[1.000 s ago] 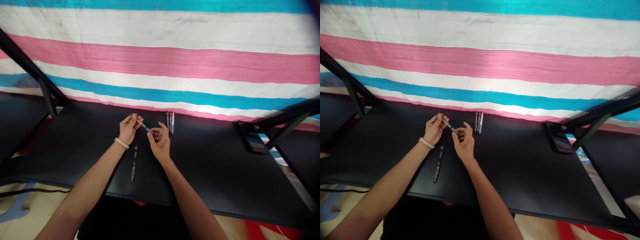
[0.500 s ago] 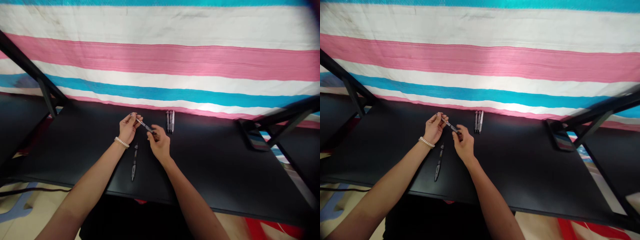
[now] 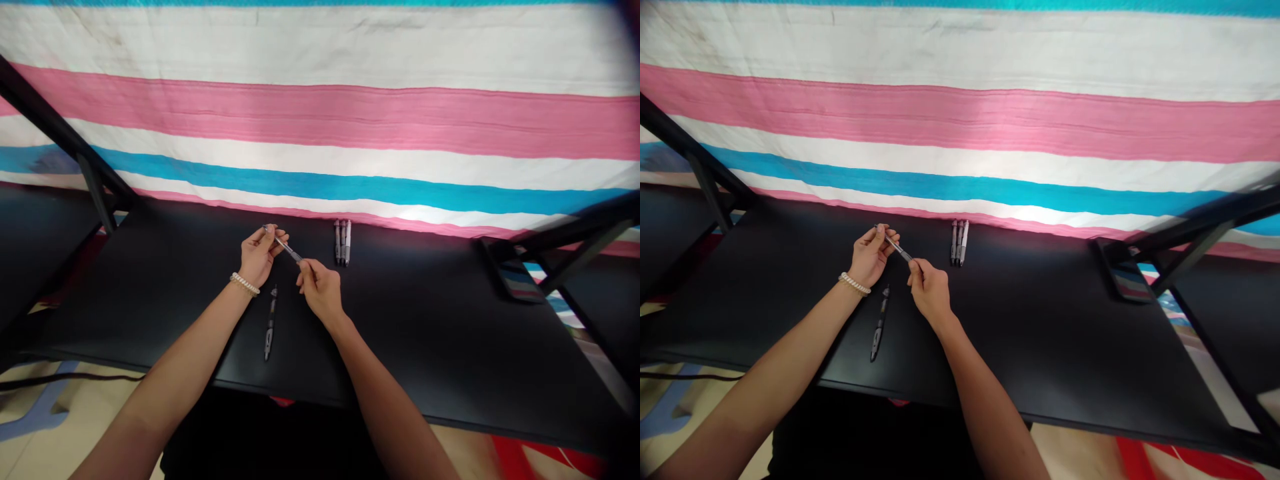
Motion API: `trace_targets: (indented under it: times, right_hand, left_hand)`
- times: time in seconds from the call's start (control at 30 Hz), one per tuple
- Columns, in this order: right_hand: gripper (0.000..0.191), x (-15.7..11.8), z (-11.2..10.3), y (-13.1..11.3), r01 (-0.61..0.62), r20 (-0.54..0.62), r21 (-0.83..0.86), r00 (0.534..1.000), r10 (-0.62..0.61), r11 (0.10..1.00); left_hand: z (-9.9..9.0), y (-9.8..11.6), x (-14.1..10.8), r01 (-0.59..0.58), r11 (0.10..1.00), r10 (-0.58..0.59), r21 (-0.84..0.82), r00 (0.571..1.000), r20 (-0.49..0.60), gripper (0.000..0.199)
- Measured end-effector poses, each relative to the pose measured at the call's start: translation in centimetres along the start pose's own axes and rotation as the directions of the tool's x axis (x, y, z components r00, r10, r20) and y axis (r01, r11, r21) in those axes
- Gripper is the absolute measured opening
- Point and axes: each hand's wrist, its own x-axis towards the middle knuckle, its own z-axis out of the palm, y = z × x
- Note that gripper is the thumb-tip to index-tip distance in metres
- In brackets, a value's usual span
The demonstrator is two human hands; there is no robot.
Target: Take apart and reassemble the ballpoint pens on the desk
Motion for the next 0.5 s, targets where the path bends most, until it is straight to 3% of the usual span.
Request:
trace_targets:
  times: [0.17,0.27,0.5]
  right_hand:
    - [0.028,-0.02,0.08,0.12,0.027,-0.044,-0.006,0.999,-0.027,1.0]
    - [0.034,0.02,-0.05,-0.02,0.016,-0.006,-0.052,1.0,-0.016,0.999]
    - [0.039,-0.11,0.03,-0.63,-0.078,0.042,0.093,0.996,0.074,0.993]
  left_hand:
    - [0.02,0.06,-0.06,0.004,1.0,-0.004,0.003,1.0,0.009,0.032]
    - [-0.02,0.16,-0.1,0.029,1.0,-0.03,0.01,0.999,0.036,0.029]
    - [-0.11,0.61,-0.04,0.101,0.994,-0.098,-0.029,0.989,0.107,0.021]
